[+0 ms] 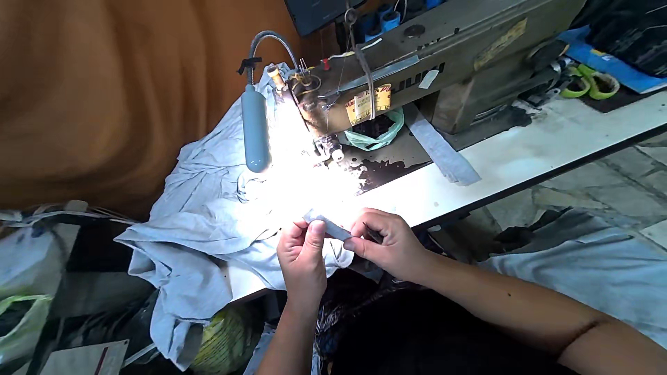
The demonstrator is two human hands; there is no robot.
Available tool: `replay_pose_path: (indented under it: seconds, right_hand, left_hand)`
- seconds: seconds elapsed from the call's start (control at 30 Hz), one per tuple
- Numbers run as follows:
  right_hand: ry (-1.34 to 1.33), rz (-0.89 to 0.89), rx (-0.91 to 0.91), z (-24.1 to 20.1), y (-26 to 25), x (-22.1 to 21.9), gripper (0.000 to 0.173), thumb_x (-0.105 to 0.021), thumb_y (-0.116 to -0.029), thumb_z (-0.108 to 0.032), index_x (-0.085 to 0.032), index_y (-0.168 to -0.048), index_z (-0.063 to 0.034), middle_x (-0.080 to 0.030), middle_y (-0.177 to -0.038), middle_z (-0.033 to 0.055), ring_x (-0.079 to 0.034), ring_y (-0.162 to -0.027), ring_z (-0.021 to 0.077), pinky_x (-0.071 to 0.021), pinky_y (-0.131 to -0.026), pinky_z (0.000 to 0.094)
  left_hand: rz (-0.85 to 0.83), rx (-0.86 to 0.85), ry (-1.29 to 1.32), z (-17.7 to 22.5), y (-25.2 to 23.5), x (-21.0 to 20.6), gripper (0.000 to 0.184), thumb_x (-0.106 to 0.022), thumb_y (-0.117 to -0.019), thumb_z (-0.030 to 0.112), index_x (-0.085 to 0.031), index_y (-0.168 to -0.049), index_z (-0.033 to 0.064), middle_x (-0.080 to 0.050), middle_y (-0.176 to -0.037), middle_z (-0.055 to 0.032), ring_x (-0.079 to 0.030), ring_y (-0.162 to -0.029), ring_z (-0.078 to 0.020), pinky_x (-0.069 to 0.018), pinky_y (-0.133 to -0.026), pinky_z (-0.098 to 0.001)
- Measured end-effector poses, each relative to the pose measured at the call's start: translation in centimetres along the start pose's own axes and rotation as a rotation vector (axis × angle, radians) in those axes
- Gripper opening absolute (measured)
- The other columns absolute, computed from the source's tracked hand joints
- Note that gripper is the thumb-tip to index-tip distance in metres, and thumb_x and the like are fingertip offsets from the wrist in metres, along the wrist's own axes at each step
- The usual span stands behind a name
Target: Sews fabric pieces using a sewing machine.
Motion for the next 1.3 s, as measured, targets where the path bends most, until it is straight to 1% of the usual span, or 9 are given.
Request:
replay_pose_path:
  seconds: [0.37,0.53,0.67,0.83,0.9,1.03,1.13,1.23,1.3]
  right_hand:
    - [0.061,-0.104,-0.246,0.0,0.7,0.2,0.015,-0.067,-0.0935,-0.017,-0.068,-0.094,-0.0017,-0.057,-0.074,-0.0070,-0.049,-0.066,-0.0088,-0.0403,-0.062,0.0083]
    - [-0.091,-0.515,0.141,-3.7,1.9,1.4,0.029,-0.056,-0.1051,-0.022,-0.061,-0.088,0.0009,-0.059,-0.077,0.0061,-0.056,-0.074,0.0005,-0.0447,-0.067,0.0108]
    - [0.239,-0.440,-0.183,0.0,-0.9,1.0,0.023,-0.060,-0.0984,-0.013,-0.069,-0.089,0.0054,-0.063,-0.080,0.0107,-0.056,-0.071,0.0100,-0.0466,-0.066,0.0247]
    - [0.435,-0.512,-0.479,4.6,-4.3,1.0,0.029,-0.056,-0.1039,-0.022,-0.064,-0.090,0.0022,-0.054,-0.078,0.0072,-0.051,-0.074,0.0150,-0.0432,-0.071,0.0356]
    - [0.502,-0.555,-0.474,4.9,-4.7,1.1,0.029,-0.052,-0.1051,-0.021,-0.064,-0.091,0.0025,-0.055,-0.079,0.0094,-0.052,-0.076,0.0175,-0.0437,-0.072,0.0368]
    - [0.530,-0.607,-0.521,4.5,-4.6,1.8,0.027,-0.052,-0.1051,-0.018,-0.068,-0.103,0.0036,-0.064,-0.090,0.0155,-0.060,-0.086,0.0244,-0.0486,-0.081,0.0434]
    - [0.532,-0.608,-0.541,4.3,-4.3,2.0,0.026,-0.052,-0.1035,-0.017,-0.069,-0.103,0.0032,-0.064,-0.088,0.0152,-0.060,-0.085,0.0249,-0.0483,-0.079,0.0436]
    - [0.567,-0.597,-0.496,4.3,-4.7,1.5,0.027,-0.052,-0.1026,-0.017,-0.070,-0.102,0.0037,-0.066,-0.088,0.0169,-0.063,-0.087,0.0273,-0.0492,-0.079,0.0449]
    - [0.611,-0.559,-0.429,4.7,-4.8,1.2,0.027,-0.053,-0.1012,-0.017,-0.070,-0.100,0.0037,-0.067,-0.089,0.0183,-0.065,-0.088,0.0301,-0.0508,-0.079,0.0466]
  left_hand:
    - [0.070,0.212,0.107,0.0,0.3,1.0,0.021,-0.055,-0.0951,0.003,-0.070,-0.083,0.0111,-0.073,-0.075,-0.0021,-0.071,-0.068,-0.0084,-0.0610,-0.068,-0.0259]
    - [-0.462,0.039,0.027,4.2,-0.2,2.9,0.016,-0.061,-0.1024,0.032,-0.072,-0.102,0.0215,-0.071,-0.091,0.0098,-0.067,-0.082,-0.0001,-0.0563,-0.074,-0.0188]
    - [-0.281,0.335,-0.411,0.1,-4.0,4.4,0.014,-0.061,-0.0906,0.004,-0.067,-0.083,0.0138,-0.067,-0.072,0.0117,-0.063,-0.067,0.0027,-0.0543,-0.066,-0.0177]
    - [-0.552,0.320,-1.144,-5.4,-8.3,4.8,0.024,-0.059,-0.1019,0.018,-0.071,-0.099,-0.0027,-0.068,-0.087,-0.0160,-0.066,-0.083,-0.0274,-0.0525,-0.078,-0.0504]
    - [-0.641,0.139,-1.198,-7.4,-8.4,4.7,0.026,-0.055,-0.1017,0.019,-0.073,-0.106,0.0014,-0.071,-0.095,-0.0147,-0.069,-0.092,-0.0284,-0.0547,-0.082,-0.0514]
    - [-0.821,0.201,-1.339,-8.5,-5.9,3.8,0.034,-0.046,-0.1067,0.021,-0.070,-0.121,0.0007,-0.071,-0.111,-0.0214,-0.068,-0.108,-0.0395,-0.0502,-0.093,-0.0591]
    - [-0.813,0.113,-1.389,-8.6,-5.2,3.7,0.035,-0.045,-0.1065,0.022,-0.072,-0.115,0.0018,-0.072,-0.107,-0.0208,-0.069,-0.105,-0.0401,-0.0524,-0.089,-0.0580]
    - [-0.857,0.295,-1.401,-7.4,-6.2,2.4,0.040,-0.040,-0.1086,0.022,-0.068,-0.125,-0.0014,-0.068,-0.122,-0.0245,-0.062,-0.120,-0.0419,-0.0443,-0.101,-0.0560]
    - [-0.783,0.143,-1.378,-8.6,-6.3,3.3,0.034,-0.046,-0.1049,0.020,-0.072,-0.117,0.0002,-0.072,-0.111,-0.0217,-0.068,-0.109,-0.0404,-0.0512,-0.093,-0.0574]
Point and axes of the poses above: each hand's wrist, its own y-axis away from the middle knuckle, its own x-axis out of the back of the hand, z = x × y, the point moved 1 cm from there along -y, towards the middle knuckle
